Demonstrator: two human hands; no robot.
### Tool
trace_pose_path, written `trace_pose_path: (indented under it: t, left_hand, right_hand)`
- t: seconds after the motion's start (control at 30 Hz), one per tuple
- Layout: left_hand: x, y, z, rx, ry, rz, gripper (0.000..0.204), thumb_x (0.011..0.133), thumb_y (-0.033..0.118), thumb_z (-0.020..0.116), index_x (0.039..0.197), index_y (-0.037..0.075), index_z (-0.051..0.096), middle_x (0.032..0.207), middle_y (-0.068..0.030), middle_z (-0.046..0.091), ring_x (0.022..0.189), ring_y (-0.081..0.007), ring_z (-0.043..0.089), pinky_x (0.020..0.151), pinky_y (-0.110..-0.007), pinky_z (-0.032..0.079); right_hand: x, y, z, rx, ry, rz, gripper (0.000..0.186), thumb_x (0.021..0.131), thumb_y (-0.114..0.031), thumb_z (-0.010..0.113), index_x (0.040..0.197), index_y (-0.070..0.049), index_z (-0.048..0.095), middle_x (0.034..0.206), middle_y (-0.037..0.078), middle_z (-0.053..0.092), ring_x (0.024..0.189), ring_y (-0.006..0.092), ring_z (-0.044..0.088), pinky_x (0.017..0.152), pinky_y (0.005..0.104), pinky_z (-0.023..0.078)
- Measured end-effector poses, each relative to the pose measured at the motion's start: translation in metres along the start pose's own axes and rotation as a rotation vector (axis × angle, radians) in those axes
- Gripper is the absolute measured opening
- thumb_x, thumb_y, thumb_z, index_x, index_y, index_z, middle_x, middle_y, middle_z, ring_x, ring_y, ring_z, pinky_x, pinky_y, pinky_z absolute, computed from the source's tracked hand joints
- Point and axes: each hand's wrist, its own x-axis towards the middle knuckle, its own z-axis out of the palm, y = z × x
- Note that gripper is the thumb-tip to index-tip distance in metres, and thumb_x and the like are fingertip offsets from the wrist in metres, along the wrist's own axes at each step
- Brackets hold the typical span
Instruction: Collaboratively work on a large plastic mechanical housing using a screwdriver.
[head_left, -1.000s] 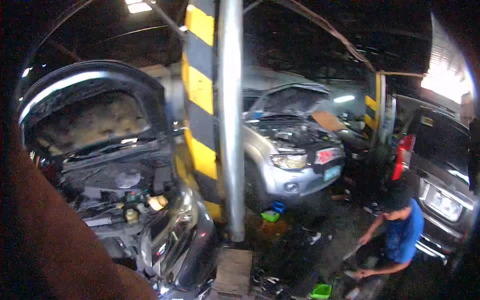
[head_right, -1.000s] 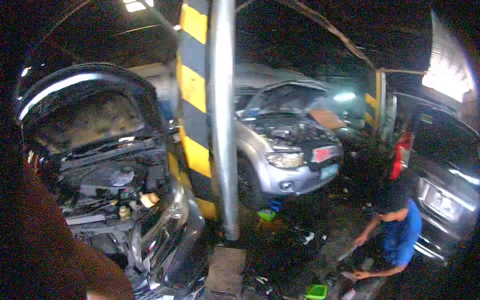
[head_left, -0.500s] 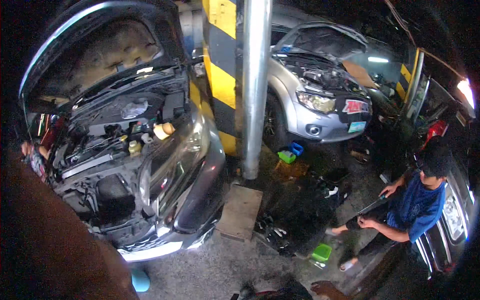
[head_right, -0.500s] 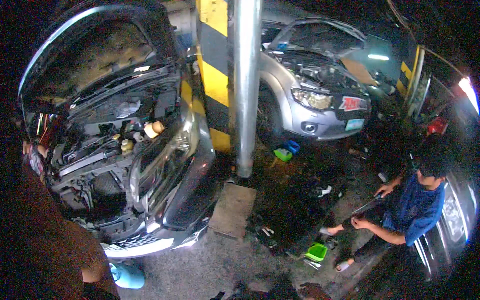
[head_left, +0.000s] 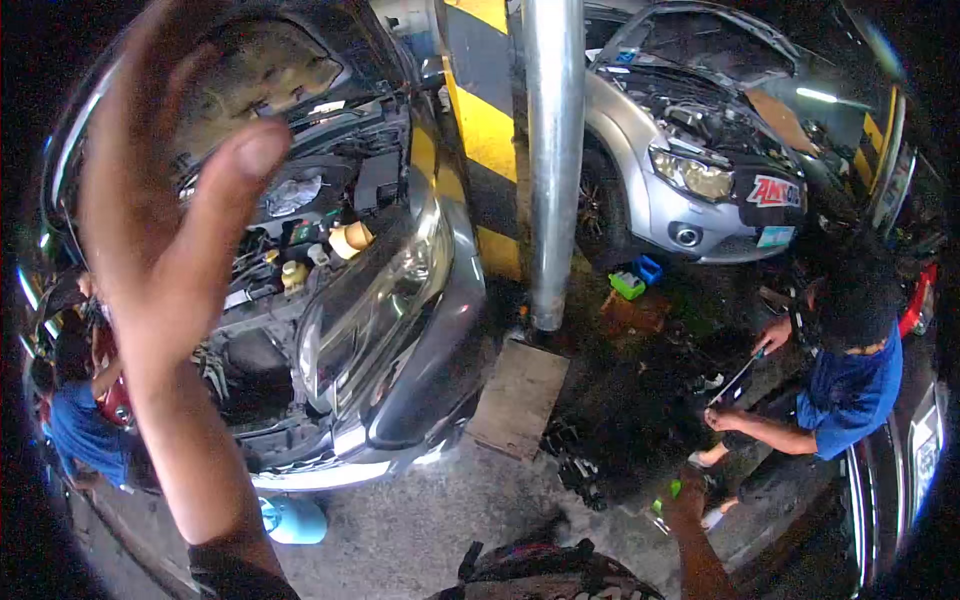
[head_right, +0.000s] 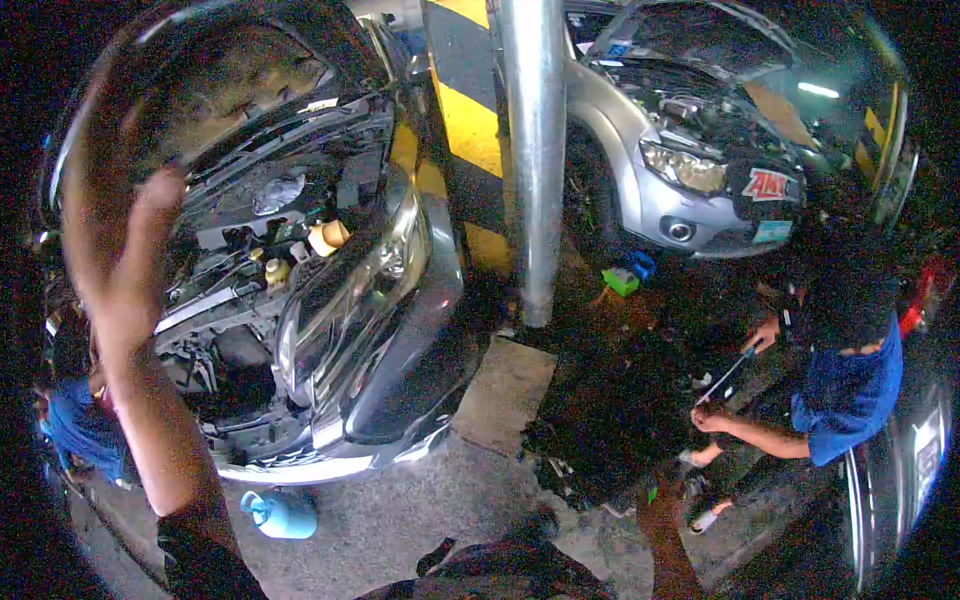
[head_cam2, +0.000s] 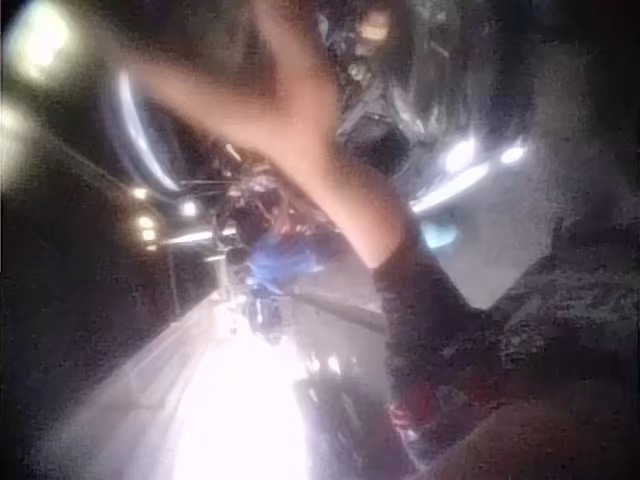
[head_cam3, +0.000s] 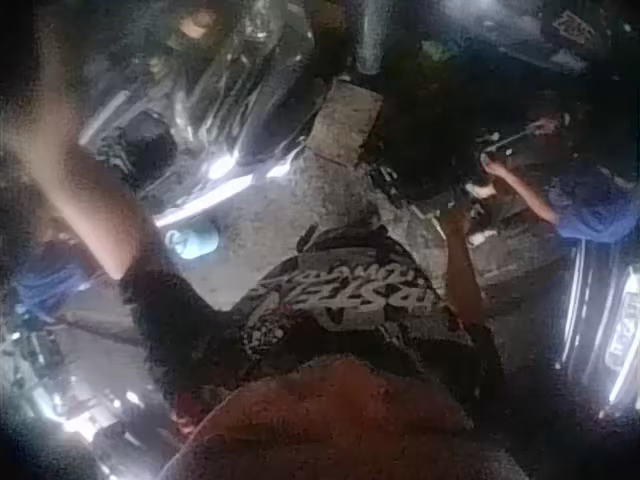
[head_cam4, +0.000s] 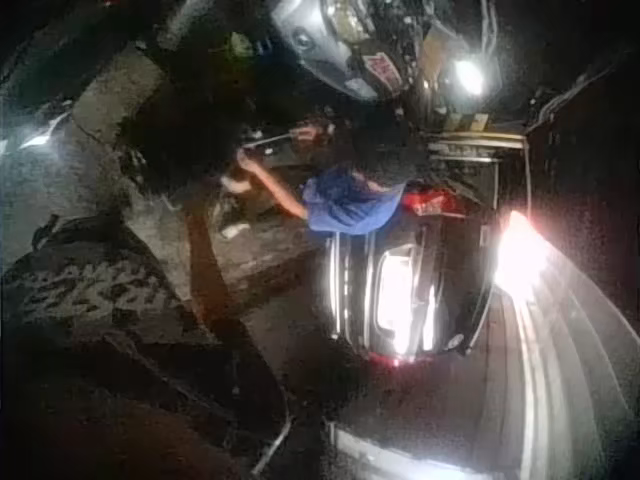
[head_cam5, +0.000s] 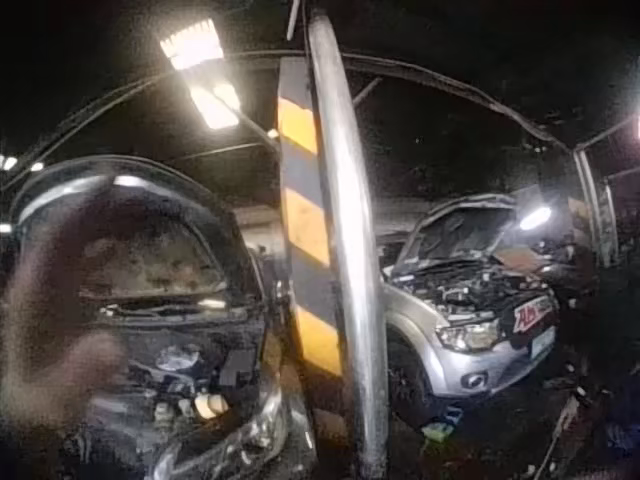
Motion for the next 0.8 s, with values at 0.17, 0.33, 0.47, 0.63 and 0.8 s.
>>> trace_pose_path:
  t: [0.17, 0.33, 0.47, 0.63, 0.8]
  left_hand:
    - [-0.02, -0.062, 0.062, 0.164, -0.157, -0.285, 0.064, 0.083, 0.015, 0.072, 0.14, 0.004, 0.046, 0.138, -0.0171, 0.054, 0.131, -0.0274, 0.049, 0.11, -0.036, 0.034]
    - [-0.071, -0.134, 0.13, 0.163, -0.353, -0.469, 0.063, 0.083, 0.016, 0.072, 0.139, 0.003, 0.047, 0.132, -0.0204, 0.056, 0.126, -0.0349, 0.051, 0.108, -0.04, 0.037]
    - [-0.139, -0.203, 0.199, 0.099, -0.527, -0.478, 0.062, 0.083, 0.019, 0.072, 0.138, 0.004, 0.048, 0.132, -0.0226, 0.055, 0.127, -0.0382, 0.049, 0.107, -0.043, 0.038]
    - [-0.24, -0.284, 0.303, 0.211, -0.779, -0.595, 0.068, 0.084, 0.024, 0.07, 0.143, 0.007, 0.042, 0.144, -0.026, 0.042, 0.134, -0.0421, 0.038, 0.112, -0.046, 0.033]
    - [-0.299, -0.325, 0.371, 0.391, -0.856, -0.566, 0.075, 0.087, 0.033, 0.066, 0.148, 0.006, 0.033, 0.153, -0.0239, 0.027, 0.138, -0.0426, 0.033, 0.115, -0.048, 0.03]
  right_hand:
    - [0.052, -0.023, 0.014, -0.198, 0.006, -0.13, 0.066, 0.084, -0.029, 0.064, 0.14, -0.001, 0.042, 0.143, 0.03, 0.04, 0.13, 0.0475, 0.038, 0.108, 0.054, 0.034]
    - [0.058, -0.017, 0.056, -0.068, -0.042, 0.005, 0.068, 0.084, -0.031, 0.065, 0.141, -0.003, 0.041, 0.14, 0.026, 0.043, 0.13, 0.0444, 0.039, 0.108, 0.0523, 0.034]
    - [0.06, -0.03, 0.073, 0.254, 0.102, 0.199, 0.065, 0.085, -0.035, 0.063, 0.139, -0.003, 0.044, 0.137, 0.024, 0.046, 0.127, 0.0409, 0.042, 0.109, 0.0498, 0.033]
    - [0.075, -0.074, 0.064, 0.112, -0.115, 0.637, 0.059, 0.093, -0.041, 0.053, 0.136, -0.001, 0.047, 0.139, 0.026, 0.045, 0.132, 0.0402, 0.039, 0.114, 0.0501, 0.027]
    - [0.083, -0.089, 0.063, -0.11, -0.076, 0.692, 0.062, 0.099, -0.046, 0.04, 0.139, 0.001, 0.045, 0.147, 0.024, 0.04, 0.137, 0.0401, 0.034, 0.117, 0.0509, 0.02]
